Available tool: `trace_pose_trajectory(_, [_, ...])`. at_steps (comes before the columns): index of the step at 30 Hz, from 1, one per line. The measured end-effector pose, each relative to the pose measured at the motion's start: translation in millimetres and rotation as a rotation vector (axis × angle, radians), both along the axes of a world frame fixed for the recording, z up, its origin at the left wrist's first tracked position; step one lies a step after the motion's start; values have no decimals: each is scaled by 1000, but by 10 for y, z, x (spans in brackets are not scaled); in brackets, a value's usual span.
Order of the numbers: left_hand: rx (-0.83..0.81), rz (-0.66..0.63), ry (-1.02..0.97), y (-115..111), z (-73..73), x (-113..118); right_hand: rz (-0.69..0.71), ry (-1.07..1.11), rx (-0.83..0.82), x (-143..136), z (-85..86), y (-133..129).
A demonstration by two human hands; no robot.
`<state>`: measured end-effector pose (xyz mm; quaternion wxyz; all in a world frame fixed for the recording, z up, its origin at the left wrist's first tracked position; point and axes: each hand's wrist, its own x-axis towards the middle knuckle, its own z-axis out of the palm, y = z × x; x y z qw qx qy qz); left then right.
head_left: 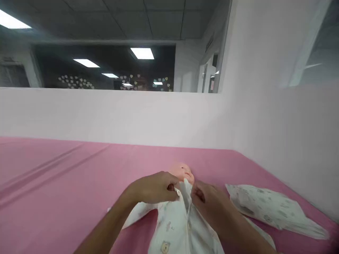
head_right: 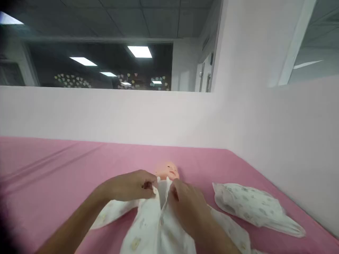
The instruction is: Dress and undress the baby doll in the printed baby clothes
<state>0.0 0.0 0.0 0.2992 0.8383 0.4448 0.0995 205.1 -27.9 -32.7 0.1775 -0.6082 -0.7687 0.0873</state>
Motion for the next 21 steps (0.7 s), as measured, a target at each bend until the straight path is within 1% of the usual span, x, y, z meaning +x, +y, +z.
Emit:
trace_pose_trajectory(4, [-10, -15, 35, -75, 35, -33, 43, -65, -45, -90, -16, -245])
trace_pose_trajectory(7, [3, -38, 26, -94, 44, -38, 90, -152, -81, -131, -49, -346])
trace_pose_trajectory(10, [6, -62, 12, -92, 41, -35, 106, -159, -62, -124, -77, -347])
trace_pose_trajectory(13, [21, -53, 41, -102, 55, -28, 99, -143, -118, -126, -63, -306])
trace_pose_trajectory(17, [41, -38, 54, -186, 126, 16, 113, -188, -167, -171, -30, -290])
trace_pose_trajectory(21, [103, -56, 0, -313, 164, 98, 124, -206, -96, -158, -64, -296])
